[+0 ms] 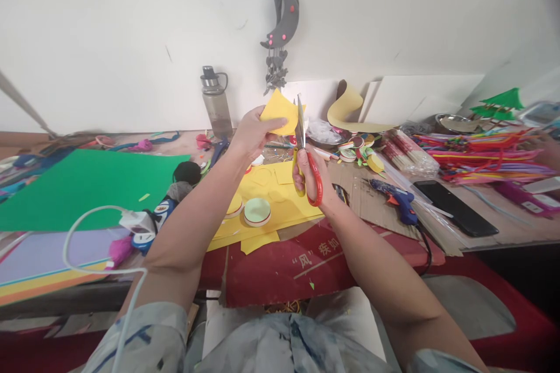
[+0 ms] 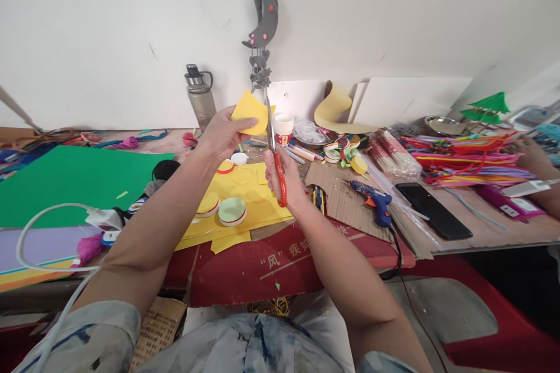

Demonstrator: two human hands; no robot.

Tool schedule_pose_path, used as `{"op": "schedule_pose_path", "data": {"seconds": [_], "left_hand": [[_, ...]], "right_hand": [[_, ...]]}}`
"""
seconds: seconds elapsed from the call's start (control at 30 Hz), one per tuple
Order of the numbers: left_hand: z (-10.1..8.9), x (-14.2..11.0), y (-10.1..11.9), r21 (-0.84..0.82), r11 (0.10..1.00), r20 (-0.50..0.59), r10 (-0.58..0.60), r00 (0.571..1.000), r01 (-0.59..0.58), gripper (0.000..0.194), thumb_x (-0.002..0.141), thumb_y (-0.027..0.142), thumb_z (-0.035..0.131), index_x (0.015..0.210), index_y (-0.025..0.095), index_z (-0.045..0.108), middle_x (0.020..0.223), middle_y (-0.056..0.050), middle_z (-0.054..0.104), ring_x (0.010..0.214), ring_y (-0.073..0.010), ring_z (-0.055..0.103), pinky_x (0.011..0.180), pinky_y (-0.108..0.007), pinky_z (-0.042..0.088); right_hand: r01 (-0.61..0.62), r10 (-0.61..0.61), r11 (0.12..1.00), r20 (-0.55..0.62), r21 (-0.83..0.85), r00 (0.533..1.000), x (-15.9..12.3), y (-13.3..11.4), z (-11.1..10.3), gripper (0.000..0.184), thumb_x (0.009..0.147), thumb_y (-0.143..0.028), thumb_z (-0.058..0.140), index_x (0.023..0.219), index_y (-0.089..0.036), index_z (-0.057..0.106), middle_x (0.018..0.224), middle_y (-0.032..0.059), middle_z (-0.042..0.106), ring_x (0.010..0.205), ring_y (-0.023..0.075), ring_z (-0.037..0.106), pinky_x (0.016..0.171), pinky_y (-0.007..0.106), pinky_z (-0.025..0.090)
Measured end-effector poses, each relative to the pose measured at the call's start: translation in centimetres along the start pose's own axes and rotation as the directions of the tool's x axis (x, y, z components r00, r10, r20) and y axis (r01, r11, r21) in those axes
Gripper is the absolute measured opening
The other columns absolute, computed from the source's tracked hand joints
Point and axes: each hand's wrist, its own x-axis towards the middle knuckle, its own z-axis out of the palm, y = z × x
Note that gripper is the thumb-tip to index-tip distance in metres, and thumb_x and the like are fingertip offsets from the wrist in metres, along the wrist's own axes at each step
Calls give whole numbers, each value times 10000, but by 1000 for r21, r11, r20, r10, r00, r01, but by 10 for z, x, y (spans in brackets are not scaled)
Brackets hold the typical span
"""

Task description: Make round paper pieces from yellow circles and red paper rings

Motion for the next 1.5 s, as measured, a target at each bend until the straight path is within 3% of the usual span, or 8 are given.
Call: {"op": "schedule_pose_path", "data": {"seconds": [0.27, 0.63, 0.97, 1.33, 1.5], "left_hand": [[-6, 4, 0, 19, 1000, 40, -22, 999, 22, 421, 592, 218, 930, 938, 152, 700, 900, -47, 769, 757, -141, 712, 633, -241, 531], [-5, 4, -2, 9, 1000, 77, -27, 997, 26, 410, 608, 210, 919, 956, 144, 714, 915, -61, 778, 762, -150, 724, 653, -259, 560], [-4, 4, -3, 9, 1000, 75, -25, 997, 24, 401, 635, 216, 925, 965, 148, 709, 918, -63, 779, 809, -170, 750, 783, -309, 616], [-5, 2, 2, 18, 999, 77, -40, 996, 39, 363, 656, 171, 888, 967, 130, 705, 895, -43, 757, 738, -121, 704, 637, -234, 544], [-8, 1, 9, 63, 997, 89, -53, 995, 48, 344, 640, 134, 890, 906, 133, 672, 837, -28, 739, 684, -108, 684, 556, -204, 481]], "right_hand": [[43, -40, 997, 42, -71, 998, -2, -6, 1, 697, 825, -959, 585, 884, -280, 435, 626, -76, 420, 481, 95, 395, 414, 238, 335], [24, -24, 999, 27, -22, 999, -1, -1, 0, 704, 810, -963, 604, 883, -283, 434, 640, -68, 400, 498, 102, 373, 419, 239, 303], [31, -31, 1000, 35, 0, 999, 1, -1, 0, 729, 768, -976, 626, 886, -284, 433, 654, -74, 411, 513, 95, 383, 421, 227, 335], [21, -20, 1000, 24, -10, 999, -2, -4, 0, 679, 830, -921, 639, 892, -274, 445, 653, -78, 416, 495, 88, 386, 401, 228, 313], [-15, 15, 1000, 32, -22, 999, -3, -6, 1, 720, 776, -946, 663, 882, -271, 437, 648, -79, 405, 499, 86, 386, 397, 215, 296]]}}
